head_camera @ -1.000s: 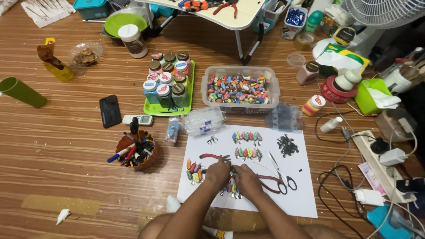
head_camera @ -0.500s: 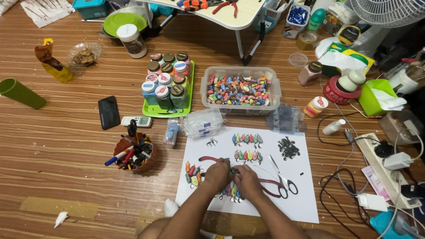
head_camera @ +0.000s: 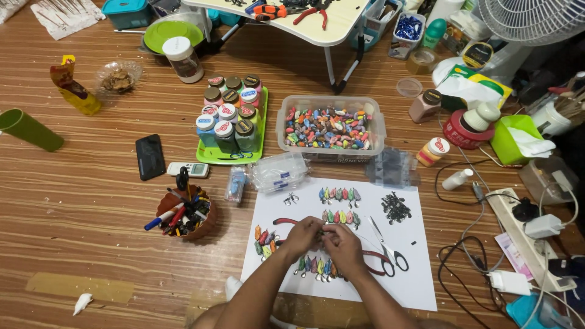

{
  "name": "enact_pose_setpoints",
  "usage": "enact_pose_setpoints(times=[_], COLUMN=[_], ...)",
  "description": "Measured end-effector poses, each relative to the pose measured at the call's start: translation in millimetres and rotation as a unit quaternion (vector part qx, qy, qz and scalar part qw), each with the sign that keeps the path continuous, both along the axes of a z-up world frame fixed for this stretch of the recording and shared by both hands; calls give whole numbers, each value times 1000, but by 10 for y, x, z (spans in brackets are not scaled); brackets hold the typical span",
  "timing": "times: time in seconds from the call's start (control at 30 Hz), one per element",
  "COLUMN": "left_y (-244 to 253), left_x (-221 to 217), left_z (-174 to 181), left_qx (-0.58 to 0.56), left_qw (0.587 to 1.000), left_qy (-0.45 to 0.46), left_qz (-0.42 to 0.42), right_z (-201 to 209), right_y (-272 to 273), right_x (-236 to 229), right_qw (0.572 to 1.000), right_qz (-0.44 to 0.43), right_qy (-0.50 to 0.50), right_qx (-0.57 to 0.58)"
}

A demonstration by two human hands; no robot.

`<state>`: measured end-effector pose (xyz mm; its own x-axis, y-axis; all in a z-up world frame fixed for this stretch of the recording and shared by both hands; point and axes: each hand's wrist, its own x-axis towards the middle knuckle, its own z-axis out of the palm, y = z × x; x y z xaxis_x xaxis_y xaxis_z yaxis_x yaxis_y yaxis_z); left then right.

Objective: Assembling and trimming small fishing lures using scissors and pliers

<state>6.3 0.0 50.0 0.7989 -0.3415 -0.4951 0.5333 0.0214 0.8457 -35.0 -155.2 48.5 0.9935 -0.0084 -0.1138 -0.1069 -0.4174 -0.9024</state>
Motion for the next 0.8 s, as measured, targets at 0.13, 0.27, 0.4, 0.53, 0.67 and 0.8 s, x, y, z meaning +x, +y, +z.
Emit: enact_pose_setpoints(times=[0.13, 0.27, 0.4, 0.53, 0.67, 0.8], left_y=[9, 12, 24, 27, 223, 607], left_x=[69, 89, 94, 129, 314, 355], left_z=[25, 187, 248, 159, 114, 558], left_qx=[-38, -84, -79, -85, -29, 352], left_qw=[998, 995, 995, 995, 1000, 924], left_qy=[46, 58, 55, 41, 4, -127], left_qz=[10, 12, 30, 18, 0, -73], right_z=[37, 2, 8, -4, 212, 186], right_y=[-103, -240, -265, -213, -97, -9], right_x=[81, 156, 173, 163, 132, 136], right_qw=[987, 938, 883, 878, 918, 944], right_qz=[-78, -172, -203, -159, -162, -119], right_qy=[80, 93, 111, 112, 145, 138], right_qx=[112, 285, 408, 438, 333, 275])
